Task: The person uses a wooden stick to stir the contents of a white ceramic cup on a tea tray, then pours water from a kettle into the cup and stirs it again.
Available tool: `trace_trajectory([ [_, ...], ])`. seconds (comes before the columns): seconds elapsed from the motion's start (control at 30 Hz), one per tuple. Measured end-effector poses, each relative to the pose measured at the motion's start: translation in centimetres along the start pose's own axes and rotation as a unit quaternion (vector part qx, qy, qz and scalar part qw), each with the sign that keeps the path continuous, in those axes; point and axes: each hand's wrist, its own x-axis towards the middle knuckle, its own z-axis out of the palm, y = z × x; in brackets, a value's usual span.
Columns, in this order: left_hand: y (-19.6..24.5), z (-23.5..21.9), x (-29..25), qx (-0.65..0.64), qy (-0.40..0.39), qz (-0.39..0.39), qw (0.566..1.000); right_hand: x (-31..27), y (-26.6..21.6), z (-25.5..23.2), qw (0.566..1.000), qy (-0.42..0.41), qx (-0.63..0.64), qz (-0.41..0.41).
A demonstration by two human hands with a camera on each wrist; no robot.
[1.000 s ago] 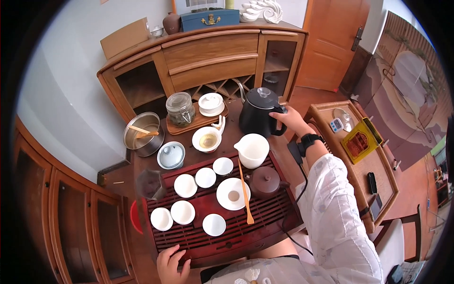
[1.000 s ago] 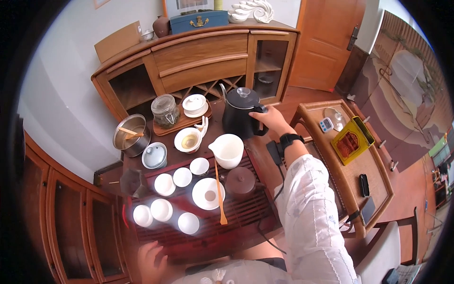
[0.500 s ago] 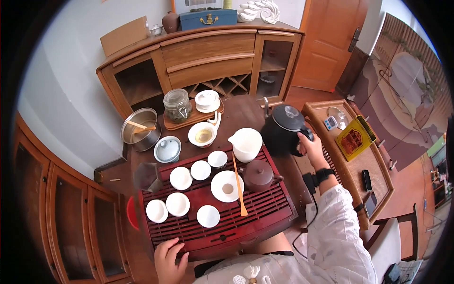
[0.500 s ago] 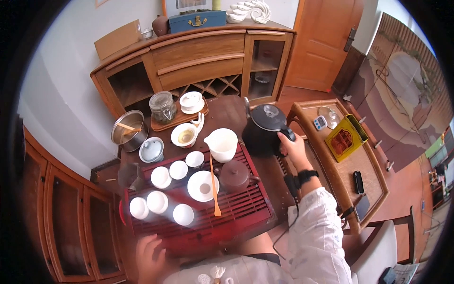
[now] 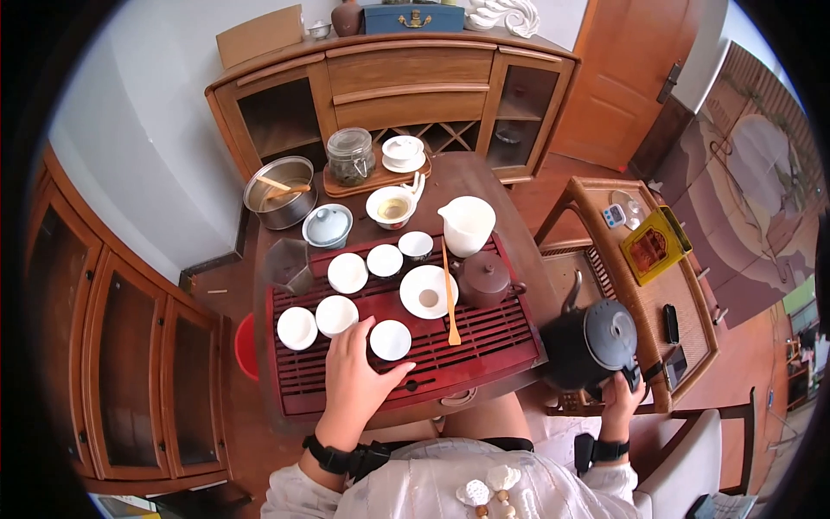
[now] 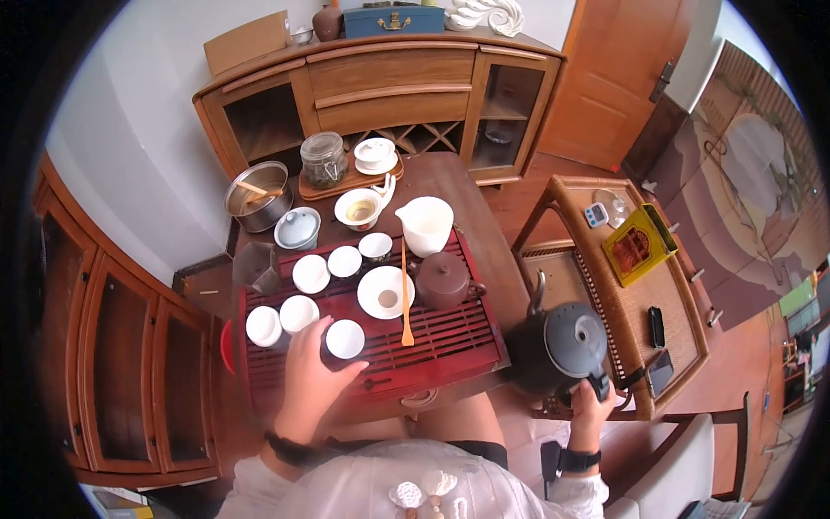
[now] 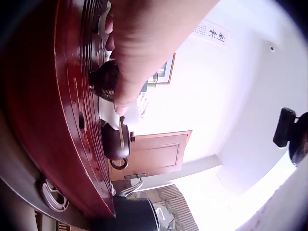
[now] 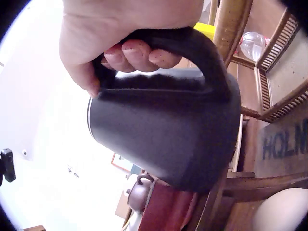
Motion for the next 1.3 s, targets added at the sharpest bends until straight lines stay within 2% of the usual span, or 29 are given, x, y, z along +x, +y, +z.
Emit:
trace_trajectory([
  [0.13, 0.4, 0.7, 0.7, 0.02, 0.001, 0.005, 1.0, -3.0, -2.9, -2.2, 1.0, 0.017, 0.022, -0.006],
  [0.17, 0.4, 0.9, 0.7, 0.02, 0.001, -0.002, 1.0, -3.1, -3.6, -2.4, 0.999, 0.027, 0.006, -0.043],
  [0.23, 0.8, 0.6, 0.8, 0.015, 0.003, 0.001, 1.0, -3.3, -6.4, -2.6, 0.998, -0.024, 0.009, -0.054],
  [0.27, 0.9, 0.5, 0.8, 0.016, 0.002, 0.026, 1.0, -3.2, -7.5, -2.4, 0.998, -0.039, 0.015, -0.054],
  [0.3, 1.2, 0.3, 0.8, 0.017, 0.002, 0.051, 0.999, -3.2, -8.8, -1.7, 0.997, -0.045, 0.023, -0.055],
  [0.4, 2.8, -0.5, 0.5, -0.044, 0.008, 0.055, 0.997, -3.0, -11.1, 0.3, 0.996, -0.059, 0.035, -0.053],
  [0.43, 3.0, -0.9, 0.4, -0.045, 0.007, 0.054, 0.998, -2.9, -11.4, 0.8, 0.995, -0.088, 0.036, -0.039],
  [0.5, 3.3, -1.6, 0.3, -0.044, 0.0, 0.108, 0.993, -2.7, -12.2, 2.5, 0.991, -0.129, 0.045, -0.005],
  [0.6, 3.6, -2.6, 0.2, -0.045, -0.011, 0.102, 0.994, -2.6, -12.1, 4.0, 0.986, -0.15, 0.068, 0.03],
  [0.63, 3.5, -2.6, 0.2, -0.047, -0.01, 0.1, 0.994, -2.7, -12.6, 4.8, 0.981, -0.181, 0.061, 0.04],
  [0.73, 3.0, -3.1, 0.3, -0.062, 0.009, 0.11, 0.992, -2.9, -13.1, 6.2, 0.979, -0.203, -0.004, 0.018],
  [0.8, 3.1, -3.4, 0.4, -0.075, 0.012, 0.116, 0.99, -2.6, -13.7, 6.4, 0.965, -0.237, -0.103, 0.046],
  [0.83, 3.0, -3.4, 0.4, -0.077, 0.015, 0.115, 0.99, -2.6, -14.0, 6.8, 0.964, -0.239, -0.106, 0.045],
  [0.93, 2.6, -3.6, 0.3, -0.073, 0.023, 0.123, 0.989, -2.4, -15.2, 8.1, 0.935, -0.296, -0.195, 0.002],
  [1.03, 2.4, -3.8, 0.2, -0.07, 0.03, 0.123, 0.99, -2.9, -17.2, 10.2, 0.913, -0.337, -0.227, 0.032],
  [1.3, 1.9, -3.4, 0.2, -0.065, 0.008, 0.134, 0.989, -2.6, -18.3, 10.8, 0.879, -0.382, -0.285, -0.011],
])
